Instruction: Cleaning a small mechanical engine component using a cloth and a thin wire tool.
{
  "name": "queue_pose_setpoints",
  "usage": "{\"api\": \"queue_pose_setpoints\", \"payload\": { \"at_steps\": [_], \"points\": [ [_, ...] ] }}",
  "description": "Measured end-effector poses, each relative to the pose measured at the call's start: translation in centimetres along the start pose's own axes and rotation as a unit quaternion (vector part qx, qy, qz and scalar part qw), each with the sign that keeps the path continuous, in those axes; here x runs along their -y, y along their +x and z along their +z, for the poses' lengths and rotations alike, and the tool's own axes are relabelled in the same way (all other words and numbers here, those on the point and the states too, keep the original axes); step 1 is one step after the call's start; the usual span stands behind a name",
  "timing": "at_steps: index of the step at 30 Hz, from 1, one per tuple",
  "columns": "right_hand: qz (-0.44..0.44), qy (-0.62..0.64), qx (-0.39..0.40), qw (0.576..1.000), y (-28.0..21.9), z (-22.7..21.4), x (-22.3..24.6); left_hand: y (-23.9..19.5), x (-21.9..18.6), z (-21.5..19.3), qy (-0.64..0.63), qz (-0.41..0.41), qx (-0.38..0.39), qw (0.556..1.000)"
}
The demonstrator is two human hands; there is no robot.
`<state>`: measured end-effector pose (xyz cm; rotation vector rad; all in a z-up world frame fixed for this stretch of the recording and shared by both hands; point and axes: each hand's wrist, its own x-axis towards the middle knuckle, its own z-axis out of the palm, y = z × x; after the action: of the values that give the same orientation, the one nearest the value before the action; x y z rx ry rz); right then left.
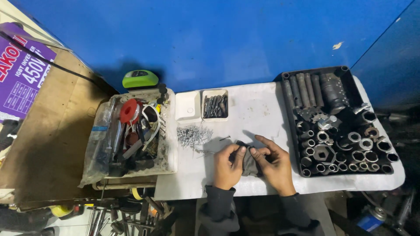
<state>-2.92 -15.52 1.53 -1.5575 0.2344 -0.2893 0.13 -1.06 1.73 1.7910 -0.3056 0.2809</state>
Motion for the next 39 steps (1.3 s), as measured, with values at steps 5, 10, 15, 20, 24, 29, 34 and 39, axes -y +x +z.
{"api": "queue_pose_setpoints", "payload": {
  "at_steps": [5, 10, 15, 20, 24, 29, 34, 39],
  "points": [
    [0.004, -0.021, -0.007, 1.0, 0.0, -0.1, -0.7, 0.1, -0.2, 0.1, -0.004, 0.013, 0.008, 1.0],
    [-0.004, -0.025, 0.0, 1.0, 0.1, -0.1, -0.9, 0.2, -0.6, 0.2, -0.004, 0.019, 0.003, 1.0],
    [-0.012, -0.019, 0.006, 1.0, -0.1, -0.3, -0.2, 0.2, -1.0, 0.1, 0.007, 0.012, -0.009, 1.0],
    [-0.023, -0.017, 0.007, 1.0, 0.1, -0.3, -0.6, 0.2, -0.6, 0.3, 0.018, 0.01, -0.021, 1.0],
    [-0.028, -0.015, -0.004, 0.999, -0.1, 0.0, -0.4, 0.0, -0.3, 0.5, 0.033, 0.019, -0.041, 0.998],
    [-0.035, -0.009, -0.039, 0.999, 0.0, 0.3, -0.7, -0.2, 0.5, 0.6, 0.043, 0.025, -0.058, 0.997],
    [-0.043, 0.007, -0.055, 0.998, 0.1, 0.3, -0.9, -0.4, 0.7, 0.7, 0.062, 0.004, -0.09, 0.994],
    [-0.032, 0.013, -0.11, 0.993, 0.2, 0.4, -0.8, -0.3, 1.7, 1.0, 0.05, -0.03, -0.148, 0.987]
  ]
}}
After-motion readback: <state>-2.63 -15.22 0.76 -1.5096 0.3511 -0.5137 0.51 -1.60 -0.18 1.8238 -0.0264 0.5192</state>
